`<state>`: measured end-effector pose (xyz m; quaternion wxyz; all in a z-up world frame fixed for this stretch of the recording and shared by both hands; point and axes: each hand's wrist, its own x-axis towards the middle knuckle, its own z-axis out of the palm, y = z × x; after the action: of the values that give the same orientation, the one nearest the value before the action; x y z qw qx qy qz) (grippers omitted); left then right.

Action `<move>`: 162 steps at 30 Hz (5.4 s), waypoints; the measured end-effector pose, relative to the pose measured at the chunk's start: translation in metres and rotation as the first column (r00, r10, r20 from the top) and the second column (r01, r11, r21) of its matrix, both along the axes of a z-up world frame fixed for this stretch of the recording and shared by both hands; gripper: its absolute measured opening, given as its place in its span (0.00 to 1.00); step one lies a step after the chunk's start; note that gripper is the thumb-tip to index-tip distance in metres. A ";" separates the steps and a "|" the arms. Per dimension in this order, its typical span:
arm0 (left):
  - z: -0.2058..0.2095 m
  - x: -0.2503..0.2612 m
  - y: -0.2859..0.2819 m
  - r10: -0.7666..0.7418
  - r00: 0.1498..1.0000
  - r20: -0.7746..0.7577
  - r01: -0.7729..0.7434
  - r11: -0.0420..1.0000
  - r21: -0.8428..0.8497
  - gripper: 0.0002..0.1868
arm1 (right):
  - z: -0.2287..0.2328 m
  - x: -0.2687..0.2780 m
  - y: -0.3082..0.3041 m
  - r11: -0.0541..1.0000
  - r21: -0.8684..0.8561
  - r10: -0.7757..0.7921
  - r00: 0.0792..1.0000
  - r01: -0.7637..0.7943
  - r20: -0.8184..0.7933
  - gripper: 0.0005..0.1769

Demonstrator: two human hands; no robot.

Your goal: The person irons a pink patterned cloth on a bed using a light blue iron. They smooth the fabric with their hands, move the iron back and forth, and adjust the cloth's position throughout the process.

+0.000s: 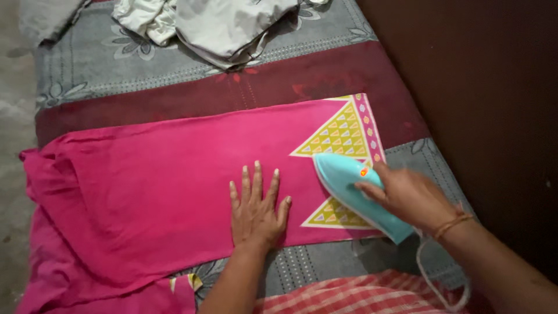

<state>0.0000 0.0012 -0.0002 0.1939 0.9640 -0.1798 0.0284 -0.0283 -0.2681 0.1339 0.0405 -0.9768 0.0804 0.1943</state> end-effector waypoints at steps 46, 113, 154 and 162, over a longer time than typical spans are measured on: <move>0.037 -0.091 -0.108 -0.394 0.875 -0.282 0.420 0.907 0.035 0.34 | -0.023 -0.132 -0.062 0.905 0.128 -0.426 0.876 0.406 0.229 0.31; -0.019 -0.075 -0.180 -0.228 0.939 -0.257 0.070 0.859 -0.508 0.14 | -0.016 -0.074 -0.007 0.698 0.696 -0.197 0.888 -0.170 0.414 0.12; -0.007 -0.101 0.042 0.419 0.349 -0.838 -0.781 -0.365 -0.507 0.21 | -0.121 0.116 0.155 0.880 0.423 -0.210 0.621 -0.216 0.755 0.15; 0.038 -0.124 0.027 0.585 0.802 -0.118 -0.554 0.656 -0.513 0.35 | -0.154 0.117 0.097 0.811 0.545 -0.480 0.773 0.212 0.414 0.30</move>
<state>-0.1241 0.0280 0.0380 0.4245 0.8795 0.1406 0.1630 0.0886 -0.1713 -0.0202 0.3318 -0.9180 0.2009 -0.0826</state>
